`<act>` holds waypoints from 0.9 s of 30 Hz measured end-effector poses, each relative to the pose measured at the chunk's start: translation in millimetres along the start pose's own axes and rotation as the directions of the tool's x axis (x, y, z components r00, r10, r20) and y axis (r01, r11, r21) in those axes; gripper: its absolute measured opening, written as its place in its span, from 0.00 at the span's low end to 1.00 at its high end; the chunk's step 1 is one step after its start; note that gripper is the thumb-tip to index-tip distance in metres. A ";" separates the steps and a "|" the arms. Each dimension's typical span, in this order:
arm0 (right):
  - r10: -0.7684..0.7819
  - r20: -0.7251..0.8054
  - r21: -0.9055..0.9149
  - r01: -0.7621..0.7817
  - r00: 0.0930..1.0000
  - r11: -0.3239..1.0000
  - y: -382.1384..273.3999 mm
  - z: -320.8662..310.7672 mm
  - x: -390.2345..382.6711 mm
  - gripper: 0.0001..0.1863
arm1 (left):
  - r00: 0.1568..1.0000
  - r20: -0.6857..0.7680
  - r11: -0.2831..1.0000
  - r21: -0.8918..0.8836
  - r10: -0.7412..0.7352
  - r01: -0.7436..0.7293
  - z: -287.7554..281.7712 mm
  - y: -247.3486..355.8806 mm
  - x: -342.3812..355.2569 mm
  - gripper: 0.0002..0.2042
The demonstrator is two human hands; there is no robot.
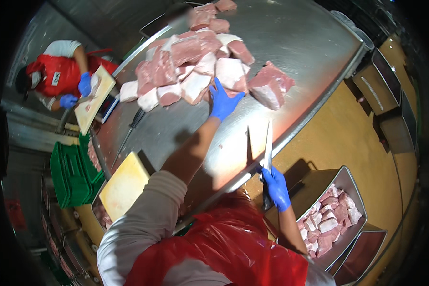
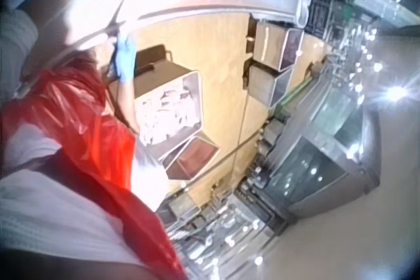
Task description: The person cuts large pieces of raw meat on a yellow cutting board using a knife. They trim fat and separate portions, placing trimmed pieces into a green basket and larger cuts onto a metal tray. The process is repeated continuously.
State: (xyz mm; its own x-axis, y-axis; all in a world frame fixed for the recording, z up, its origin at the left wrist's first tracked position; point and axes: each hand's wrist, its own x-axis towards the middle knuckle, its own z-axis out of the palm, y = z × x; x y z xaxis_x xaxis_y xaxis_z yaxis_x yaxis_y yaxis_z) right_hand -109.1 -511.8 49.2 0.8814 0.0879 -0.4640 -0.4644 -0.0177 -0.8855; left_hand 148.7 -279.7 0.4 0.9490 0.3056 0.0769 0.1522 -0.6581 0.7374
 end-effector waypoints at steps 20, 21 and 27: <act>0.014 -0.081 -0.099 -0.022 0.997 0.995 -6.3 -62.0 38.5 0.16 | 0.976 0.071 0.644 -0.760 0.205 -0.080 -118.9 -77.7 -19.6 0.30; 0.028 -0.044 -0.155 -0.034 0.999 0.987 -8.7 -56.9 46.8 0.16 | 0.971 0.048 0.731 -0.667 0.234 -0.143 -147.8 -83.7 -54.8 0.30; -0.049 0.246 -0.201 0.100 0.968 0.974 -27.3 11.8 109.6 0.12 | 0.962 -0.018 0.585 -0.797 -0.271 0.150 -363.8 -123.7 -215.3 0.36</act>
State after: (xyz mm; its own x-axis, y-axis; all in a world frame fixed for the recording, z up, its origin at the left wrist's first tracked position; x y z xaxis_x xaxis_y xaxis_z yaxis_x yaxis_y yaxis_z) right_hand -0.9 -489.9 22.8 0.8550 0.3306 -0.3997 -0.3468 -0.2089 -0.9144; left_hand -174.8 -13.8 136.8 0.8671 0.4849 -0.1142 0.0116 0.2094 0.9778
